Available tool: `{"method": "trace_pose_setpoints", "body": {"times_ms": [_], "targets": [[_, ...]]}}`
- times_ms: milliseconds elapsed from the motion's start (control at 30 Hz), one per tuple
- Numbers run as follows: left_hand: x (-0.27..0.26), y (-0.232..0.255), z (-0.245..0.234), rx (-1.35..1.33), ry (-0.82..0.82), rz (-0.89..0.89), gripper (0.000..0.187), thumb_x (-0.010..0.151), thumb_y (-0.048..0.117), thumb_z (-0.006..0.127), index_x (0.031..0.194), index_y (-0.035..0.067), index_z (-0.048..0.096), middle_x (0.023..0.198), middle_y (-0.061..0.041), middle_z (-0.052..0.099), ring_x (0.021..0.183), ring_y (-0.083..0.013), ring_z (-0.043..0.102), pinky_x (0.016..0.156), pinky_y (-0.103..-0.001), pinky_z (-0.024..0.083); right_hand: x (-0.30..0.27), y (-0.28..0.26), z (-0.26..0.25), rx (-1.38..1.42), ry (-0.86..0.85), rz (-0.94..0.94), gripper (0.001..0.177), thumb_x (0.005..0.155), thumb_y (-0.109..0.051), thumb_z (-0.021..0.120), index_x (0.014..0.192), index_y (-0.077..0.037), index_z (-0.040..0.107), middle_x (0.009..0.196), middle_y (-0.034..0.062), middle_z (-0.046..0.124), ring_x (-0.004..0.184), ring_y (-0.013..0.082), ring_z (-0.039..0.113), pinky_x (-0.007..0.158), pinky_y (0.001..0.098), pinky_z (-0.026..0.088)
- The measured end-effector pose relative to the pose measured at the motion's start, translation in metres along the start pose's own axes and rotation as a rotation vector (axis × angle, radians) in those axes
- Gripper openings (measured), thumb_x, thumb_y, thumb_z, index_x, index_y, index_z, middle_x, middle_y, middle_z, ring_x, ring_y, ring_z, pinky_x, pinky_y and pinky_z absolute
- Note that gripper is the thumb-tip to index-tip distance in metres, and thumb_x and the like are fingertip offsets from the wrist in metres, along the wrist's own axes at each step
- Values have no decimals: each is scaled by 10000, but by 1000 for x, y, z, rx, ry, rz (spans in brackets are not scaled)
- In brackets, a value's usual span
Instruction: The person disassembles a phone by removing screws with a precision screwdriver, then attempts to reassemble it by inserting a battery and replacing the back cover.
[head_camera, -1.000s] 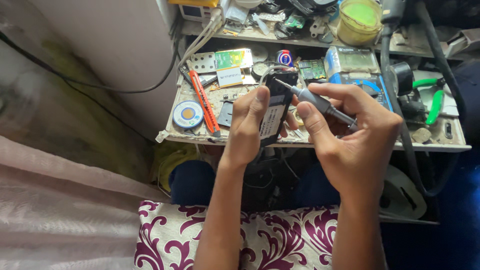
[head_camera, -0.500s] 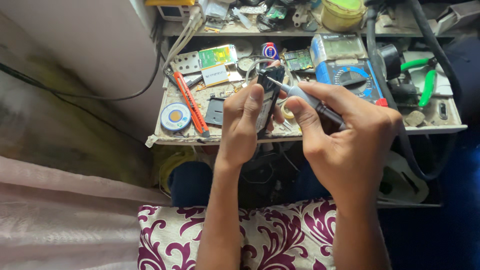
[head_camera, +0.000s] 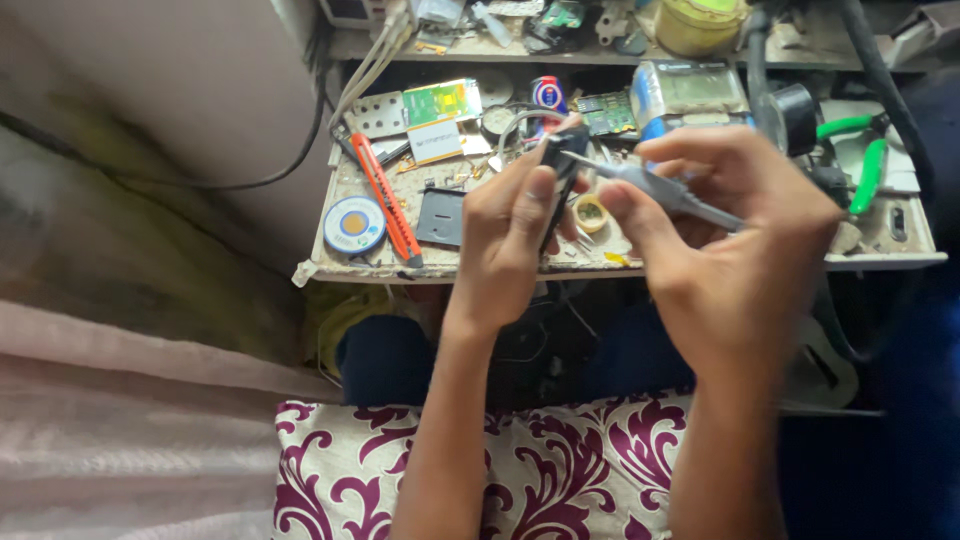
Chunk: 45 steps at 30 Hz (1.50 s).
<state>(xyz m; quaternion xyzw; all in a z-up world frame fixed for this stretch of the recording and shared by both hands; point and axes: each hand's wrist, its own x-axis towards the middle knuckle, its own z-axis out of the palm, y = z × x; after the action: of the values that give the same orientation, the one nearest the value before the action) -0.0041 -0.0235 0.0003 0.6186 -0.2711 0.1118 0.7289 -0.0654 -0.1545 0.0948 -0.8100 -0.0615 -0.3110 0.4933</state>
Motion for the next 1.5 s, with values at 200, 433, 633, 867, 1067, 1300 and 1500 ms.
{"method": "trace_pose_setpoints", "body": {"times_ms": [200,433,633,867,1067,1300,1500], "targets": [[-1,1,-1,-1,-4,-15,451,1182,304,423,1508,24,561,968,-19,695,720,-63,610,631,-220,505,-14,3,0,39,-14,-95,225,990,91,786,1125,37,614,1060,99,669,997,129,718,886,234,621],[-2,-1,0,-5,-3,-3,462,1167,306,428,1501,10,547,984,-21,687,726,-72,588,609,-225,489,-20,-12,18,-2,161,-77,145,987,-23,713,1088,16,617,854,73,702,744,113,738,627,217,610],[-2,-7,-4,-43,21,-51,445,1181,320,408,1288,-34,658,854,-24,667,665,-73,583,608,-231,475,-11,-5,16,-91,60,-51,134,986,-90,739,1025,16,666,763,61,705,642,119,726,540,234,539],[-3,-4,-2,-20,-5,0,491,1170,341,421,1472,-15,574,978,-23,677,732,-81,590,625,-235,493,-17,15,4,-88,20,-283,204,1096,-74,811,1143,66,669,1013,155,723,886,188,762,724,227,638],[-4,-10,-2,-70,21,-4,485,1163,357,416,1424,-11,595,980,-25,685,736,-87,597,622,-236,499,-19,16,16,91,90,-28,355,1040,-324,725,1065,29,696,744,53,677,585,85,671,467,191,453],[-4,-18,-8,-250,43,-15,602,1153,502,357,1197,-21,652,1028,-106,724,780,-157,716,614,-275,572,-6,28,4,144,-75,37,458,1016,-428,731,1080,25,734,658,43,617,481,70,584,393,191,385],[-3,-17,-22,-589,139,-23,638,1155,536,333,1209,-22,638,1058,-156,713,800,-213,725,597,-313,595,-5,5,-11,13,-211,75,227,959,-166,787,1091,11,736,690,38,647,512,62,594,421,192,407]]}}
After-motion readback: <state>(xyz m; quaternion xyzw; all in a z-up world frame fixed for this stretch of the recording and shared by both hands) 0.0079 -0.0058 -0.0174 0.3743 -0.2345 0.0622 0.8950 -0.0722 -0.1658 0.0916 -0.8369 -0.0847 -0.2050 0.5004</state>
